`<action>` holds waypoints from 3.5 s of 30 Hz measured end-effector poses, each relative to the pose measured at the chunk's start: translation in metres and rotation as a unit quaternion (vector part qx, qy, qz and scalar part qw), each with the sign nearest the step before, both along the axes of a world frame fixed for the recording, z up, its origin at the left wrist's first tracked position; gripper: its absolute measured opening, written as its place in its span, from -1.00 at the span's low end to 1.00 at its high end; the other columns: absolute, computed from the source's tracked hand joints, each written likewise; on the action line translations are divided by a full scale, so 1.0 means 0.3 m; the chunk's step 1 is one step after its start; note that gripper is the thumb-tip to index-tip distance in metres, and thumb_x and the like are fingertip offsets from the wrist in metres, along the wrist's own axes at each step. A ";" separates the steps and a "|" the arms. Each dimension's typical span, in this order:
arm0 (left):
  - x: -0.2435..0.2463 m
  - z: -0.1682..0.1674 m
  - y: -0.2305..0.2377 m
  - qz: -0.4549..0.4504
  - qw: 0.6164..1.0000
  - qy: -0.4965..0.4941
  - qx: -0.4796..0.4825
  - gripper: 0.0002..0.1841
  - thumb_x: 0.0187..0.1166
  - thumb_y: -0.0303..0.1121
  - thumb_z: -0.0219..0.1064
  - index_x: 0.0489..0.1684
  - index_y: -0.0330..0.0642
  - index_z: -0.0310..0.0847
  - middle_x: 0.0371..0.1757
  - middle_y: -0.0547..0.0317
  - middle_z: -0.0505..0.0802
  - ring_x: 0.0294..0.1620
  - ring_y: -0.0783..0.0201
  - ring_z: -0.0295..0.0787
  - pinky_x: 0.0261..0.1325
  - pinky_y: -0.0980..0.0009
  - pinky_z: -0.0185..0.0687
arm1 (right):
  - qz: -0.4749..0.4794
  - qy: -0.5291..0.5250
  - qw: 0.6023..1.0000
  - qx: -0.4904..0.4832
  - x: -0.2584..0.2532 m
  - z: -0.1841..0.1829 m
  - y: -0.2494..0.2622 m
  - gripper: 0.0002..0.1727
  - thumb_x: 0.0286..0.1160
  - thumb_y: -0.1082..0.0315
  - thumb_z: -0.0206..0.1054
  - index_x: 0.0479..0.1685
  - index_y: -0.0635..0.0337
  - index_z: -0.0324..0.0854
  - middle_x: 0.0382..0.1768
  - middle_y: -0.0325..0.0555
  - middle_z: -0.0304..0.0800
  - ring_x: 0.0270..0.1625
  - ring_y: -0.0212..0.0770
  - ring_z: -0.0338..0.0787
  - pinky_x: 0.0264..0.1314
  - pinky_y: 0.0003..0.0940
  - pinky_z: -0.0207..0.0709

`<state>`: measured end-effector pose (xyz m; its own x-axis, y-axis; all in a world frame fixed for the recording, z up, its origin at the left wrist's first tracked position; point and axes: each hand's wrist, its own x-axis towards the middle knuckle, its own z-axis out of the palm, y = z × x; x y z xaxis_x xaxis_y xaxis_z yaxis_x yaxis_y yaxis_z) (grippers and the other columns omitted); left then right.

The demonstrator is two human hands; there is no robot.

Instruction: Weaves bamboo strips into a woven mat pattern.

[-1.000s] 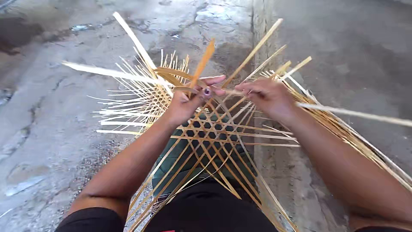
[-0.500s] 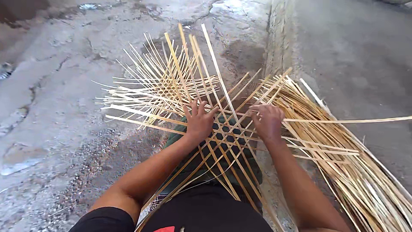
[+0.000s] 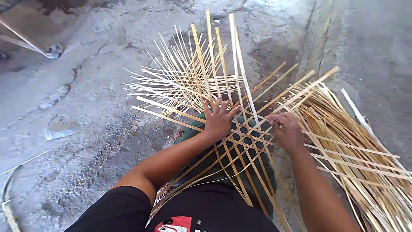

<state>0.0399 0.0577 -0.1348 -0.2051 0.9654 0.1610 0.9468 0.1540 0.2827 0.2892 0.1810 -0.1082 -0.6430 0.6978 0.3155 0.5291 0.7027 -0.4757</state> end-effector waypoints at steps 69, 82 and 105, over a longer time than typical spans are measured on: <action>0.050 0.077 0.205 -0.134 0.861 -0.445 -0.207 -0.59 0.86 -0.06 0.03 0.45 -0.06 0.56 0.15 0.04 0.79 0.01 0.19 0.70 0.05 0.15 0.61 | 0.017 0.101 0.965 -0.243 -0.072 -0.103 -0.120 -0.79 0.69 0.30 0.32 0.13 0.18 0.65 0.07 -0.14 0.87 0.11 -0.27 0.86 0.31 -0.14 0.72; -0.076 0.054 0.047 -0.033 0.702 -0.709 0.058 -0.70 0.87 -0.31 -0.02 0.37 -0.18 0.51 -0.16 0.13 0.81 -0.25 0.31 0.79 -0.12 0.39 0.76 | -0.004 -0.109 0.990 -0.085 -0.296 0.024 -0.179 -0.54 0.40 0.58 0.37 0.33 0.16 0.69 0.09 0.14 0.82 0.23 0.19 0.80 0.30 0.20 0.67; -0.009 0.103 0.129 -0.061 0.946 -0.241 -0.206 -0.62 0.83 -0.17 0.05 0.19 -0.16 0.77 0.09 -0.15 0.87 0.23 -0.13 0.78 0.32 -0.31 0.54 | 0.122 0.052 0.920 -0.370 -0.196 -0.019 -0.087 -0.82 0.69 0.35 0.31 0.11 0.16 0.71 -0.06 -0.14 0.86 -0.08 -0.31 0.83 0.09 -0.26 0.71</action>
